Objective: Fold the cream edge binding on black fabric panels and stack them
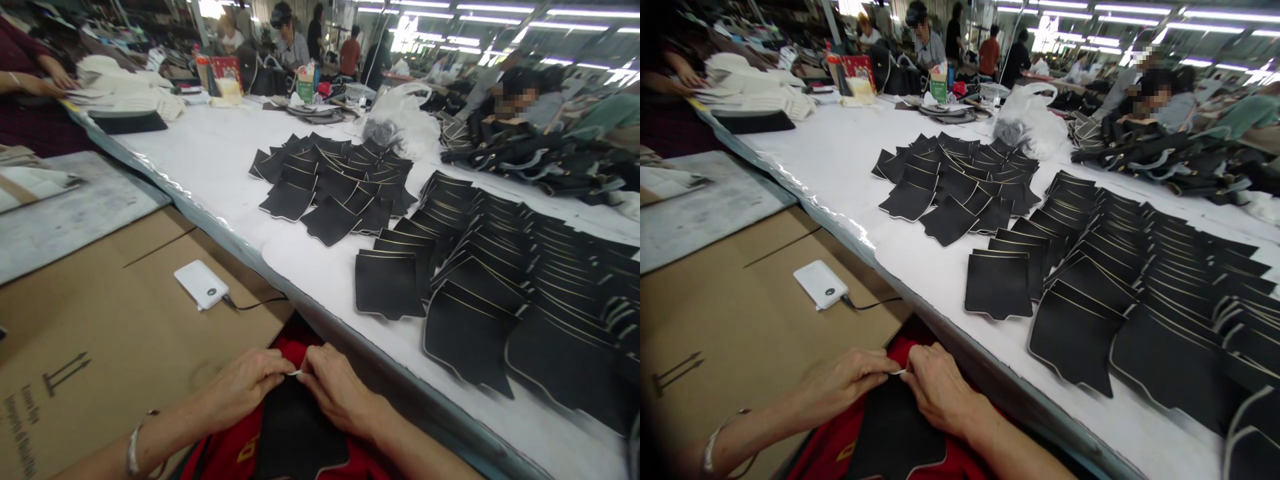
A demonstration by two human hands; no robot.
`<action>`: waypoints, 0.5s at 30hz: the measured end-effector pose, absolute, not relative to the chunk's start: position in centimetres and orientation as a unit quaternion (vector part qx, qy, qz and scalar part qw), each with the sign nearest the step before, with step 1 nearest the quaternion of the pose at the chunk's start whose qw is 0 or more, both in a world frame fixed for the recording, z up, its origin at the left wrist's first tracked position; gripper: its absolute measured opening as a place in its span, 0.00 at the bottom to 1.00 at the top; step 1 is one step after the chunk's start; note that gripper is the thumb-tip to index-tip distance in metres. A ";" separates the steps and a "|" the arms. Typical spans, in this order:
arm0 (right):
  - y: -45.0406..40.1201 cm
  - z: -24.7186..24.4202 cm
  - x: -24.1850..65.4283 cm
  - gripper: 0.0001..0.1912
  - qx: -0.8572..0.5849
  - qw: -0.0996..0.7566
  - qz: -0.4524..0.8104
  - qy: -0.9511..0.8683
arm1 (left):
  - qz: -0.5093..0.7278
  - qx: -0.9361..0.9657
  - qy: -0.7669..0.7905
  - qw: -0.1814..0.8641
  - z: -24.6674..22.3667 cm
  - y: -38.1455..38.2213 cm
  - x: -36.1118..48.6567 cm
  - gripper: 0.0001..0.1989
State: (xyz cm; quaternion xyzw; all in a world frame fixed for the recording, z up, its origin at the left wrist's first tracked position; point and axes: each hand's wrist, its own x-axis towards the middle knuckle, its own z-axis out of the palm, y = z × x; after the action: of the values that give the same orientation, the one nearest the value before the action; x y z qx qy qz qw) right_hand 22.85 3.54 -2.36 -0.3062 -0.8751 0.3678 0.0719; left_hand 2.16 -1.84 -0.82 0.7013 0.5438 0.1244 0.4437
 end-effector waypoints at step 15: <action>4.1 -2.9 25.6 0.06 -0.269 0.091 0.409 -0.867 | 0.136 0.700 0.523 0.467 -2.5 -1.1 3.3 0.13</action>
State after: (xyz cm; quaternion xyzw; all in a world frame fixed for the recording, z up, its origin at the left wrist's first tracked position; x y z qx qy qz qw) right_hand 25.65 4.15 -2.87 -0.2691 -0.8671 0.4092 0.0913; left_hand 3.27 -1.06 -2.48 0.7001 0.5231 0.1358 0.4667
